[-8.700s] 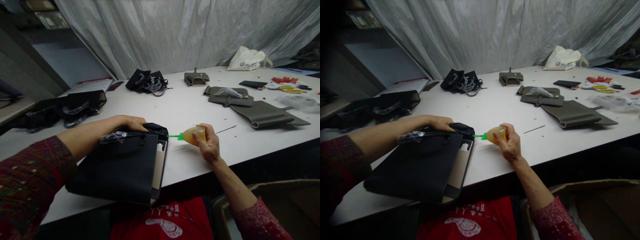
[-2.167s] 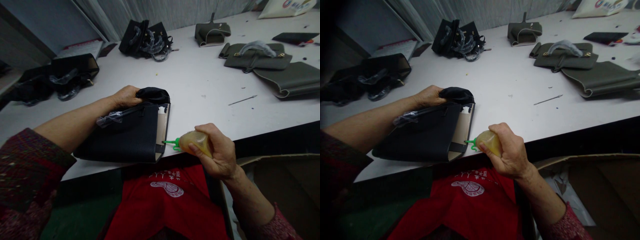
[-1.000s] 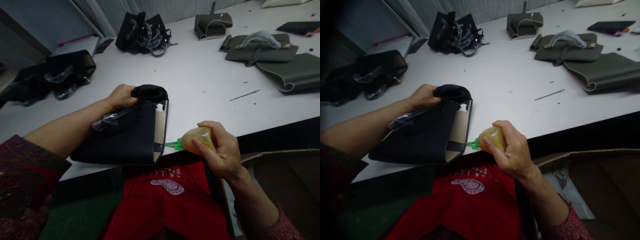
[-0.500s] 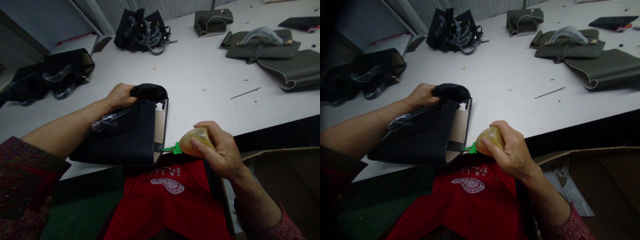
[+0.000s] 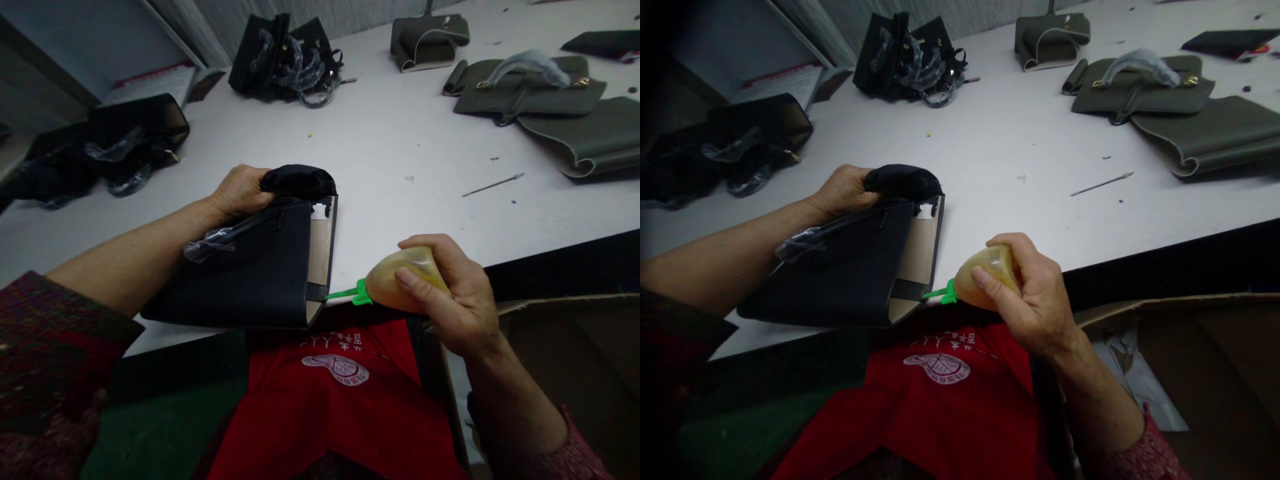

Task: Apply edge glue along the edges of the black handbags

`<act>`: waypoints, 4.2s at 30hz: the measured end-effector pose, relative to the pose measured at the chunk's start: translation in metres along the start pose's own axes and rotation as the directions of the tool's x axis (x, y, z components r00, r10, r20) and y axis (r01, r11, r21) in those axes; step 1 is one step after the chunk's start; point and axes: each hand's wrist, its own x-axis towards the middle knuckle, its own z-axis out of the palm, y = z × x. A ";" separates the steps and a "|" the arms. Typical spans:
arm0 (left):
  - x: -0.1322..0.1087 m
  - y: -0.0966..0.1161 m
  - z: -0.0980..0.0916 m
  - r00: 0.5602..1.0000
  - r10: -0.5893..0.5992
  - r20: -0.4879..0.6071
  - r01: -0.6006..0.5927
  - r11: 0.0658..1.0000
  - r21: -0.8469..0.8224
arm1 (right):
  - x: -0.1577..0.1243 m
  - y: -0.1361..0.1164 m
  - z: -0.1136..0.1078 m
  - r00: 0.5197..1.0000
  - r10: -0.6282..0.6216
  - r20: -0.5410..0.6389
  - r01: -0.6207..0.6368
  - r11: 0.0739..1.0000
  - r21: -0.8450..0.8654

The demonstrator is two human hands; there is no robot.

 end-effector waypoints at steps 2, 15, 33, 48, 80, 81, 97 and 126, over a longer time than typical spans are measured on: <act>0.000 0.000 0.000 1.000 0.002 -0.004 -0.002 1.000 -0.001 | -0.001 -0.003 0.002 1.000 -0.015 0.025 0.015 1.000 0.016; -0.002 -0.001 0.004 0.999 0.032 -0.028 -0.032 0.999 0.019 | -0.003 -0.001 0.003 0.996 0.076 0.037 -0.080 0.988 0.130; -0.045 0.052 -0.132 0.927 0.133 -0.352 -0.064 0.978 0.201 | 0.025 0.025 0.002 0.931 -0.118 -0.345 0.119 0.993 -0.018; -0.098 0.044 -0.121 0.980 0.010 -0.200 -0.004 0.999 0.032 | 0.068 0.053 0.029 0.974 -0.143 -0.178 0.110 0.977 -0.182; -0.119 0.045 -0.110 0.965 -0.022 -0.262 0.008 0.998 -0.056 | 0.071 0.054 0.023 0.974 -0.195 -0.115 0.177 0.973 -0.149; -0.120 0.045 -0.110 0.965 -0.013 -0.264 -0.001 0.999 -0.053 | 0.072 0.054 0.023 0.977 -0.187 -0.101 0.172 0.975 -0.141; -0.127 0.043 -0.105 0.966 -0.031 -0.257 0.023 0.999 -0.035 | 0.075 0.049 0.021 0.986 -0.168 -0.020 0.168 0.986 -0.004; -0.152 0.057 -0.095 0.959 0.020 -0.283 -0.029 0.999 -0.027 | 0.065 0.044 0.024 0.974 -0.218 -0.054 0.208 0.967 -0.147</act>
